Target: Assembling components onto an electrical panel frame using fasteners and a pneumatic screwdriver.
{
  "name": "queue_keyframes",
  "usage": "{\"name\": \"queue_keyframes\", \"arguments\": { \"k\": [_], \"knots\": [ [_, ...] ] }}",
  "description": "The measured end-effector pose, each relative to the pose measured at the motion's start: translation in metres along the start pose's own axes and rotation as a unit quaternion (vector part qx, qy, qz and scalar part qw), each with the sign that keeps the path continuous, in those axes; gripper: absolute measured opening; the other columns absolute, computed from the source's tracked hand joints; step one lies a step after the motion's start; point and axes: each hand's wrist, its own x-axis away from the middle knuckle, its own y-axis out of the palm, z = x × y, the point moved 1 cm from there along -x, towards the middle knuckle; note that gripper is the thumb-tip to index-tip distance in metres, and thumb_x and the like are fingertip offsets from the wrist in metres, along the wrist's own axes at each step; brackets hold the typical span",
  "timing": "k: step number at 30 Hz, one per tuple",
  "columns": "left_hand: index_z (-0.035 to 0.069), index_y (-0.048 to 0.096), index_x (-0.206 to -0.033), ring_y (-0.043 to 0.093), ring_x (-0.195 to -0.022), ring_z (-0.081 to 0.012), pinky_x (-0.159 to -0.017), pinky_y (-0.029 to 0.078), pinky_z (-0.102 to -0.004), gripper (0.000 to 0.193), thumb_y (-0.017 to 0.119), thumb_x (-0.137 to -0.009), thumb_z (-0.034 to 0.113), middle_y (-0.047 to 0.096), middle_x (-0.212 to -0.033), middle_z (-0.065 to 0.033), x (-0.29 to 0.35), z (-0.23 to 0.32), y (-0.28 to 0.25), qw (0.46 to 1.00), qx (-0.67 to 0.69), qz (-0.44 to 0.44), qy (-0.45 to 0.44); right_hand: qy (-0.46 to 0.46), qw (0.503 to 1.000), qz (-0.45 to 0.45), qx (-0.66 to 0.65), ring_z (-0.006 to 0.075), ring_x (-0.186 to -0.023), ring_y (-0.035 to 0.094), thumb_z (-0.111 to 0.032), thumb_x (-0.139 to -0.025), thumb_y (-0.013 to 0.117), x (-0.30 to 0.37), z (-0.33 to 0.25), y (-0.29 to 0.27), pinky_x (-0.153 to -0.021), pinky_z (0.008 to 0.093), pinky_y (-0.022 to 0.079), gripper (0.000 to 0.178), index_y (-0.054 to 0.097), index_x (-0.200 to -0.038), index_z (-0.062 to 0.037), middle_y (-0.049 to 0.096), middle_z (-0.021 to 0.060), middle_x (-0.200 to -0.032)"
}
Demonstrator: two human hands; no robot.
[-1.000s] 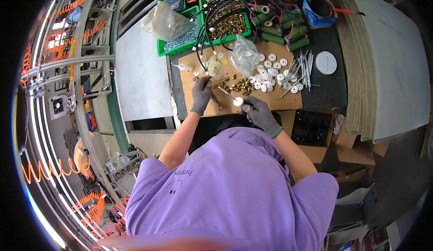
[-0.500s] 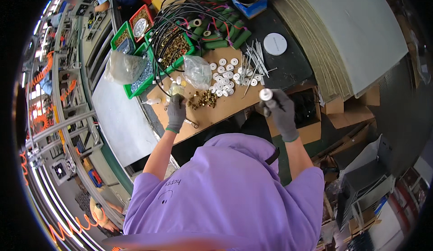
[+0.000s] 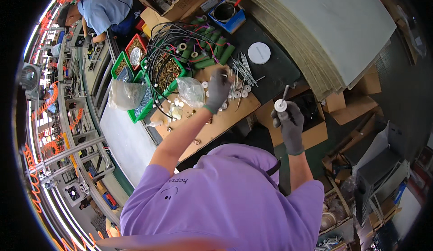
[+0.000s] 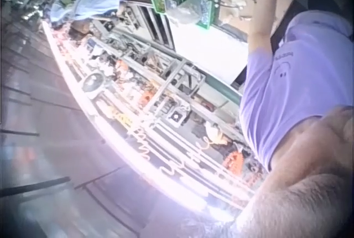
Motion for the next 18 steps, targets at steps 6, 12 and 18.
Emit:
{"name": "queue_keyframes", "arguments": {
  "k": [6, 12, 18],
  "knots": [
    [0.007, 0.050, -0.106, 0.057, -0.083, -0.0371, -0.065, 0.048, -0.0472, 0.036, 0.066, -0.078, 0.023, 0.050, -0.105, -0.0170, -0.081, -0.017, -0.020, 0.982, -0.103, 0.157, -0.016, 0.047, 0.998, -0.043, 0.004, 0.0056, -0.059, 0.051, -0.015, -0.091, 0.054, 0.001, 0.013, 0.018, -0.052, 0.0197, 0.042, 0.017, 0.056, -0.102, -0.0023, 0.060, 0.0039, -0.078],
    [0.017, 0.056, -0.111, 0.050, -0.104, -0.0300, -0.078, 0.042, -0.0460, 0.033, 0.060, -0.080, 0.027, 0.050, -0.117, -0.0078, -0.109, -0.001, -0.031, 0.904, -0.371, -0.001, 0.210, 0.108, 0.991, -0.085, 0.005, 0.0050, -0.058, 0.050, -0.015, -0.091, 0.053, -0.006, 0.027, 0.043, -0.050, 0.0184, 0.040, 0.014, 0.056, -0.099, -0.0031, 0.058, 0.0023, -0.076],
    [0.021, 0.063, -0.100, 0.048, -0.106, -0.0249, -0.079, 0.038, -0.0452, 0.023, 0.060, -0.078, 0.025, 0.056, -0.109, -0.0038, -0.124, 0.008, -0.036, 0.868, -0.423, -0.080, 0.247, 0.119, 0.986, -0.102, 0.051, 0.0022, -0.053, 0.046, -0.014, -0.091, 0.052, -0.021, 0.039, 0.061, -0.047, 0.0179, 0.037, 0.013, 0.056, -0.097, -0.0031, 0.057, -0.0001, -0.072]
  ]
}}
